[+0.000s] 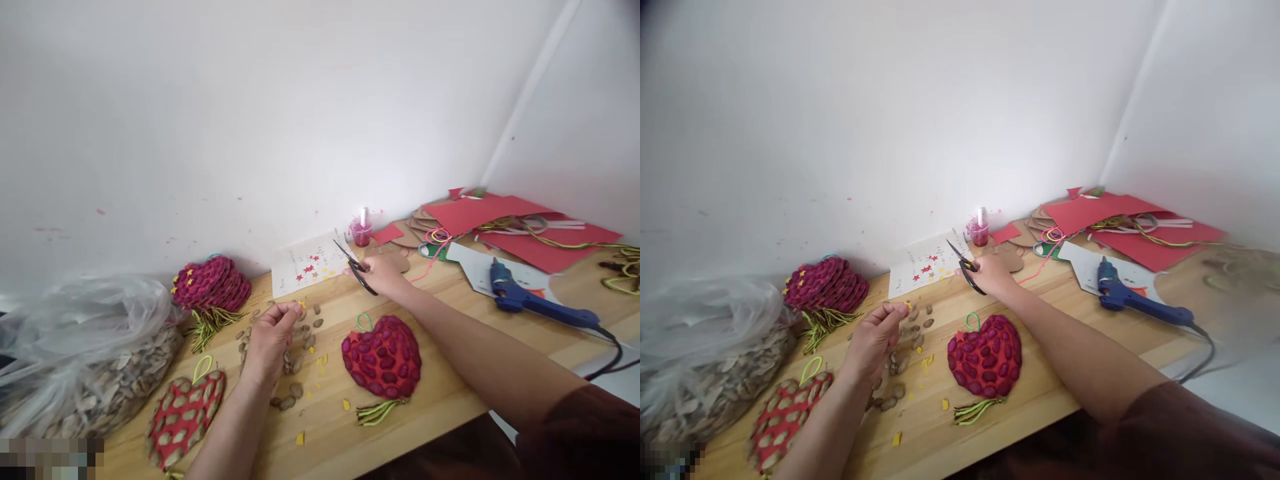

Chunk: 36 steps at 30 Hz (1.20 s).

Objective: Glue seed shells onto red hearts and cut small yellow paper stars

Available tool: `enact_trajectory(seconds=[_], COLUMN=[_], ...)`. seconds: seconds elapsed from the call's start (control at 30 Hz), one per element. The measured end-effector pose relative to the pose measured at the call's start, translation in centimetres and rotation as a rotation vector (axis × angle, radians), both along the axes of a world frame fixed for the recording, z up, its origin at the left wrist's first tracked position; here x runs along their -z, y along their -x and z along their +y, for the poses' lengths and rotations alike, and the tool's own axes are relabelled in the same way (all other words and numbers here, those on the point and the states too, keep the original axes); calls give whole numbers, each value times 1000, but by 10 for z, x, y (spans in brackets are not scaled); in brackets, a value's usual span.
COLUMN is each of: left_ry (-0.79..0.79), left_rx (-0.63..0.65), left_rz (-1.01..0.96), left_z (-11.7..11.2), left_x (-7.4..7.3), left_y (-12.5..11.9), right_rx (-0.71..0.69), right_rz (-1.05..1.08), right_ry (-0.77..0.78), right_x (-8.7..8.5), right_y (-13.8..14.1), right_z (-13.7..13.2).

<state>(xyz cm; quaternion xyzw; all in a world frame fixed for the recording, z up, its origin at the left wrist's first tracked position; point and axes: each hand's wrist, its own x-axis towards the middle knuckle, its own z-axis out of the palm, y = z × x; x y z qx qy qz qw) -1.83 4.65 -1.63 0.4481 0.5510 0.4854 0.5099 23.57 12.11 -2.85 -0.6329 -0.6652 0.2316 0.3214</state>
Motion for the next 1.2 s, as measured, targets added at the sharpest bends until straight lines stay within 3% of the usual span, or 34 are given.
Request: enact_trajectory(seconds=[0.13,0.23,0.4,0.57,0.73,0.9,1.2], left_ry=[-45,-98,-46,0,-43,-110,-152], left_rx=[149,181,242,242,204,250,319], left_rz=[336,611,681,810,920,941,1025], left_z=[19,54,122,158,168,163,157], left_x=[-22,-32,-19,-4,-6,-7,4], left_y=[-11,-26,-61,-80,-78,-84,-107], right_rx=[21,38,45,76,101,137,133], right_rz=[87,157,256,350,458,584,684], right_ry=[26,45,35,40,53,76,230], right_x=[7,9,13,18,20,22,23], right_y=[1,2,2,1,2,2,3], right_z=[3,4,8,12,14,17,18])
